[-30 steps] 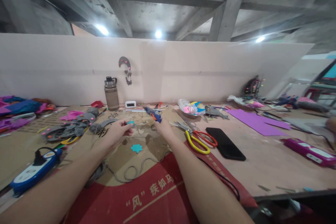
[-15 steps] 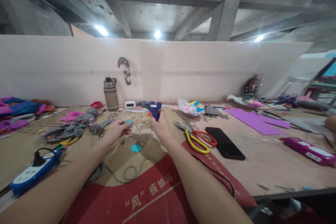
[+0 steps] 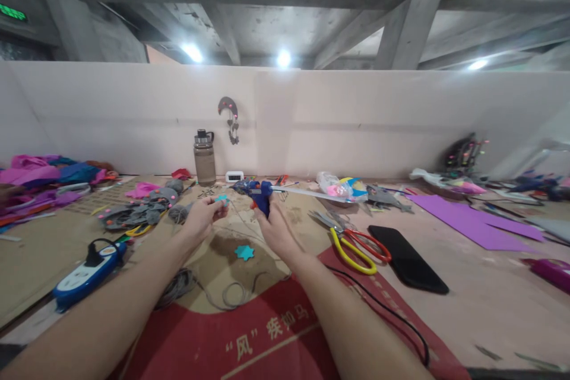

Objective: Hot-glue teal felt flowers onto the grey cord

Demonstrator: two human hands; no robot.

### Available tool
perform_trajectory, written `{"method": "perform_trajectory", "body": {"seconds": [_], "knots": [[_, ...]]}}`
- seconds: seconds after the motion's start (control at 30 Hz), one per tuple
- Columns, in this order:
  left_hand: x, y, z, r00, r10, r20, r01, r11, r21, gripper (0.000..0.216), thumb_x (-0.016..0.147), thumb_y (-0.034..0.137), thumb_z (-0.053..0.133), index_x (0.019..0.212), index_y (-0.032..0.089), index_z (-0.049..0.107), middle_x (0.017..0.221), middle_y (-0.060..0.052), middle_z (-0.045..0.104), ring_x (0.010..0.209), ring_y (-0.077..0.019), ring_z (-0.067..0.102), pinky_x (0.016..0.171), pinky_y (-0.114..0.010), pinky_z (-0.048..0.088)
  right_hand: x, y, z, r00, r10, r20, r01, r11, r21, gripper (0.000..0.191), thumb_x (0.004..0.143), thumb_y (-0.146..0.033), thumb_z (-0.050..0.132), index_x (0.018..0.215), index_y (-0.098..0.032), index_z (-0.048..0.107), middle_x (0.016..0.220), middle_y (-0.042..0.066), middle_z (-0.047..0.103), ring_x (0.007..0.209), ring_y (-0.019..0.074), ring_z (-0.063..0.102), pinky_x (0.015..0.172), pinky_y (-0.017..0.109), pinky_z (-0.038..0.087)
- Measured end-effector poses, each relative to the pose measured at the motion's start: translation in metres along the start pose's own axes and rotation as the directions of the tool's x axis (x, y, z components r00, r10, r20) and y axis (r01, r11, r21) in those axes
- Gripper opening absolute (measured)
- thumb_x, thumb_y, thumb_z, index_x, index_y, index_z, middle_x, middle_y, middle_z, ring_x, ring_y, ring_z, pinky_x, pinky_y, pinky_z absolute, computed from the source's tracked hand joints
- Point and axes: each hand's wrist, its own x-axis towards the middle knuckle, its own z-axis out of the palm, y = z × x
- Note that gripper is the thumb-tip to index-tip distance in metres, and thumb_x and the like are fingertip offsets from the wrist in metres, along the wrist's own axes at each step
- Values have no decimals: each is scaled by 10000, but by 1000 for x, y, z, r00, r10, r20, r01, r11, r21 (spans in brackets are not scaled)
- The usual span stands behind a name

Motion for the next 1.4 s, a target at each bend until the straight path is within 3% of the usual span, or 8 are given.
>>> {"method": "perform_trajectory", "body": {"seconds": [0.1,0.3,0.53,0.77,1.4], "knots": [[0,0,1,1000,-1,-2,1,1000,15,203,539,223,714,632,135,557,537,19,586,480,-86,546,526,-224,478,-3,-2,0,998,-48,39,49,998,-31,359,847,-293,432,1179,-164,481,1117,96,592,986,198,552,890,335,411],[-3,0,3,997,16,72,-19,999,46,233,560,296,721,632,135,569,541,6,598,479,-94,549,538,-238,479,-5,-8,-3,992,-17,122,33,991,-127,341,858,-253,432,1181,-149,468,1083,112,608,948,210,575,843,309,427],[-2,-1,3,998,13,69,-17,999,47,225,570,287,719,637,137,565,551,4,602,496,-98,565,545,-238,489,-5,-8,-2,988,-29,151,51,989,-142,343,861,-229,426,1194,-148,443,1077,109,613,951,210,577,828,298,425],[0,-2,2,998,1,67,-4,999,45,237,575,283,726,667,135,565,556,2,610,502,-106,582,545,-243,496,-5,-13,-4,983,55,173,-25,985,-174,286,853,-231,439,1128,-157,453,1001,106,626,892,215,590,779,302,435],[-1,-1,3,998,1,61,-3,999,33,268,576,281,756,700,128,575,569,-4,620,497,-103,584,536,-237,495,-5,-10,-2,986,38,163,-5,980,-197,301,855,-226,426,1146,-153,451,1047,123,613,930,227,580,792,317,438]]}}
